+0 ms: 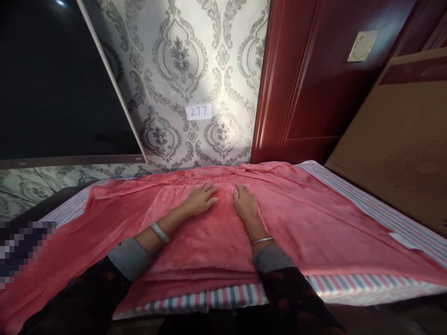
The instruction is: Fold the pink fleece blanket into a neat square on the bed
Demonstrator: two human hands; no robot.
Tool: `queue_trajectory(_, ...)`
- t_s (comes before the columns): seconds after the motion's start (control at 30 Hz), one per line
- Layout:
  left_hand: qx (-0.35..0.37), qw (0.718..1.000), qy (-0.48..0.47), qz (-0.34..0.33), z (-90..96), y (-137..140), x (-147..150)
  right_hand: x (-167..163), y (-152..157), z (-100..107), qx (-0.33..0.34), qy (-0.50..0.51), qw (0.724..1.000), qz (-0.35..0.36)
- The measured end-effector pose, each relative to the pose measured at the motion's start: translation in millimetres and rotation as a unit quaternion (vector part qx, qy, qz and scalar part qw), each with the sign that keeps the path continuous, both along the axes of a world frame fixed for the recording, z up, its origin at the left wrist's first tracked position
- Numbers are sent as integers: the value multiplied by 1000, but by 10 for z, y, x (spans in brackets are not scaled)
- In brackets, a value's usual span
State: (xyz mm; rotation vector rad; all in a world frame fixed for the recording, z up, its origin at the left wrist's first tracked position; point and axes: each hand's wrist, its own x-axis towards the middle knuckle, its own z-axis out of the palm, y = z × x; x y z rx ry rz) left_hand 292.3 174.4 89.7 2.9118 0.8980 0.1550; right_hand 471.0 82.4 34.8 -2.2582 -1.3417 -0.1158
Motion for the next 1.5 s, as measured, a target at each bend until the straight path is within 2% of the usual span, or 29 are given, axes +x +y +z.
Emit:
queue_trajectory(0.1,-7,997,14,-79,-73,-151,269,18,0,-29,-3,-19,1000,16)
queue_trajectory(0.17,-12,997,13,-73,-136,-174,354,32,3,-48,-6,-30,999,24)
queue_trajectory(0.23,-15,999,10,-49,-176,-112,316,46,9,-65,-3,-36,999,27)
queue_trajectory(0.33,-13,1000,25,13,-177,120,-1,63,20,-86,13,-29,999,30)
queue_trajectory(0.53,10,978,64,197,-122,656,-1090,53,25,-71,24,-9,999,39)
queue_trajectory(0.63,13,958,80,275,-41,736,-1335,29,14,-34,22,-5,999,36)
queue_trajectory(0.73,68,956,58,279,84,641,-1169,5,-4,9,17,-3,999,28)
queue_trajectory(0.8,83,969,37,228,143,504,-901,-7,-16,37,15,0,1000,27)
queue_trajectory(0.9,29,992,36,119,111,270,-497,-18,-27,67,7,6,1000,23)
queue_trajectory(0.97,2,996,36,82,2,148,-335,-21,-28,74,-1,7,1000,18)
queue_trajectory(1.13,28,995,4,91,-282,62,-282,-18,-33,92,-8,-1,1000,16)
queue_trajectory(1.3,44,995,0,92,-302,53,-305,-134,-33,251,-21,-32,999,0)
queue_trajectory(1.33,47,995,-2,92,-298,46,-303,-194,-21,296,-25,-54,998,21)
queue_trajectory(1.4,56,994,-8,90,-297,35,-299,-343,22,371,-41,-101,988,107)
queue_trajectory(1.5,67,994,-11,87,-310,36,-299,-541,128,413,-94,-111,963,227)
